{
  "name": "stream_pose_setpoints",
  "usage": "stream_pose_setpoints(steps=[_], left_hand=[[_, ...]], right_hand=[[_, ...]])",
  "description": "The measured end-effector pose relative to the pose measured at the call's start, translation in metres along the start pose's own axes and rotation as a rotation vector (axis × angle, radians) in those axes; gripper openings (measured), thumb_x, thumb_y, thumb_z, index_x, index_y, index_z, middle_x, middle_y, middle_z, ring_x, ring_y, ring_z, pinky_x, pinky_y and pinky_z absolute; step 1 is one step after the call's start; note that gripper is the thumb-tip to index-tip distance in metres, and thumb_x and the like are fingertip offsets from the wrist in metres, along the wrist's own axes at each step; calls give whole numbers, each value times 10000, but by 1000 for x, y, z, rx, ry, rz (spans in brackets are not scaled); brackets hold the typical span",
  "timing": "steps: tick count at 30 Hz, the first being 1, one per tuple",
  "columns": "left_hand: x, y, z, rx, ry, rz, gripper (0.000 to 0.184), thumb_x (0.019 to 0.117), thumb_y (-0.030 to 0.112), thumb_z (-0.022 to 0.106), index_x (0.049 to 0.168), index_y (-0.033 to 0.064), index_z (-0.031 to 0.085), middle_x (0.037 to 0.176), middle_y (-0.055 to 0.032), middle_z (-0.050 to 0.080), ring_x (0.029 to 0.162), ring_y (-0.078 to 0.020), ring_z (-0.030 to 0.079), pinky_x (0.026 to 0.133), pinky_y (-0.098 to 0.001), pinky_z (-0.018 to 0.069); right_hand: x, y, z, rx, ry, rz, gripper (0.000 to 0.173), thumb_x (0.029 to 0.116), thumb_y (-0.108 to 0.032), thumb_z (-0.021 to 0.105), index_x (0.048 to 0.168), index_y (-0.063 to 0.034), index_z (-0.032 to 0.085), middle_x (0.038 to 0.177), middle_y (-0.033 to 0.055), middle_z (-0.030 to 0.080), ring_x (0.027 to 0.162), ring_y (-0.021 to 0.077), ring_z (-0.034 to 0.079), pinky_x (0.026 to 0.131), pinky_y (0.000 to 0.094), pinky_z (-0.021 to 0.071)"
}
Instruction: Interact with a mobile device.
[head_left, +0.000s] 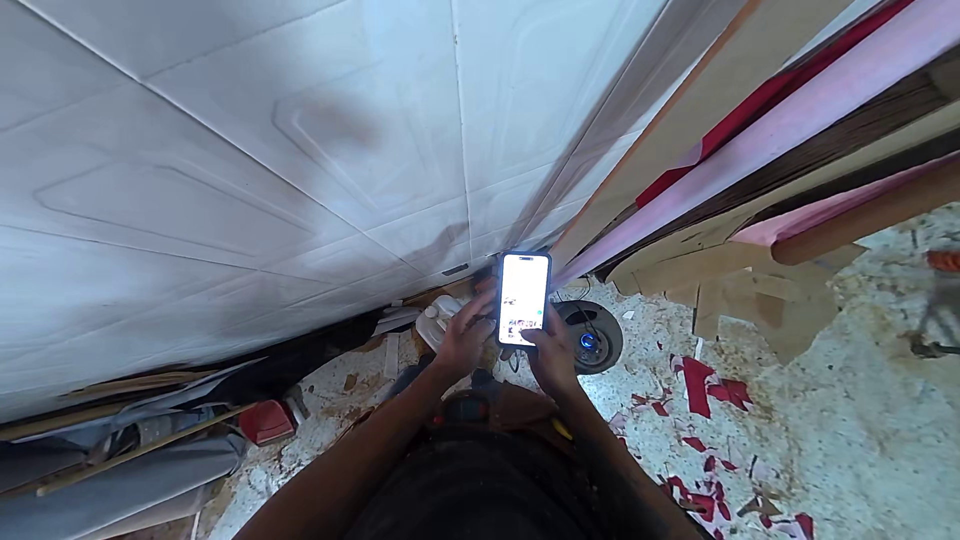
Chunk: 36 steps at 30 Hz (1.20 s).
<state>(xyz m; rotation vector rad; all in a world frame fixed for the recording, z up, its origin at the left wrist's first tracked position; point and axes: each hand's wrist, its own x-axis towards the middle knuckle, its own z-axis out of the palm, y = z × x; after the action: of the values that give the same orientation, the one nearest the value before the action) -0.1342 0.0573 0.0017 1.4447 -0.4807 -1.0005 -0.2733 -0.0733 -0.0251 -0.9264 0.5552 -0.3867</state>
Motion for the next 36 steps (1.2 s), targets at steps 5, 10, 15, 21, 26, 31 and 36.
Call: stream_pose_setpoints(steps=[5, 10, 15, 21, 26, 31, 36], left_hand=[[0, -2, 0, 2, 2, 2, 517, 1009, 71, 461, 1516, 164, 496, 1387, -77, 632, 1195, -228, 642, 985, -428, 554], [-2, -2, 0, -1, 17, -12, 517, 998, 66, 474, 1505, 163, 507, 1363, -79, 642, 1170, -227, 650, 975, -430, 554], [3, -14, -4, -35, 21, 32, 505, 991, 39, 485, 1490, 108, 519, 1341, -116, 652, 1189, -244, 647, 1005, -431, 551], [2, -14, -4, -65, 7, 54, 509, 991, 15, 464, 1490, 100, 518, 1329, -137, 653, 1166, -266, 657, 986, -441, 562], [1, -14, -5, -52, 20, 39, 497, 989, 22, 469, 1476, 100, 531, 1315, -131, 661, 1151, -259, 664, 973, -433, 567], [0, -13, -4, -63, 30, 26, 496, 986, 18, 473, 1472, 90, 535, 1315, -137, 660, 1157, -254, 661, 985, -430, 560], [-1, -15, -5, -50, 39, 21, 487, 985, 33, 481, 1465, 89, 545, 1325, -129, 656, 1169, -246, 656, 984, -428, 563]], right_hand=[[-1, 0, 0, -30, 27, 8, 472, 1014, -149, 424, 1483, -176, 468, 1224, 180, 664, 908, 323, 718, 655, 503, 622], [-1, 2, 1, -32, 41, 24, 452, 1037, -210, 371, 1477, -182, 471, 1217, 173, 668, 893, 315, 722, 639, 492, 622], [0, 0, 4, -26, 29, 22, 450, 1038, -215, 374, 1476, -179, 470, 1227, 170, 664, 916, 312, 720, 648, 495, 624], [0, 1, 4, -23, 35, 18, 468, 1023, -244, 369, 1477, -191, 470, 1247, 135, 662, 979, 273, 711, 703, 479, 624], [-1, 4, 2, 3, 12, 17, 476, 1025, -268, 368, 1487, -198, 457, 1236, 156, 661, 928, 294, 717, 650, 483, 621], [-2, 4, 3, 28, 0, 12, 485, 1032, -348, 341, 1478, -201, 464, 1237, 142, 663, 917, 284, 721, 624, 472, 620], [-3, 5, 3, 44, 17, 18, 495, 1029, -350, 331, 1483, -206, 463, 1249, 135, 664, 929, 277, 722, 627, 469, 621]])
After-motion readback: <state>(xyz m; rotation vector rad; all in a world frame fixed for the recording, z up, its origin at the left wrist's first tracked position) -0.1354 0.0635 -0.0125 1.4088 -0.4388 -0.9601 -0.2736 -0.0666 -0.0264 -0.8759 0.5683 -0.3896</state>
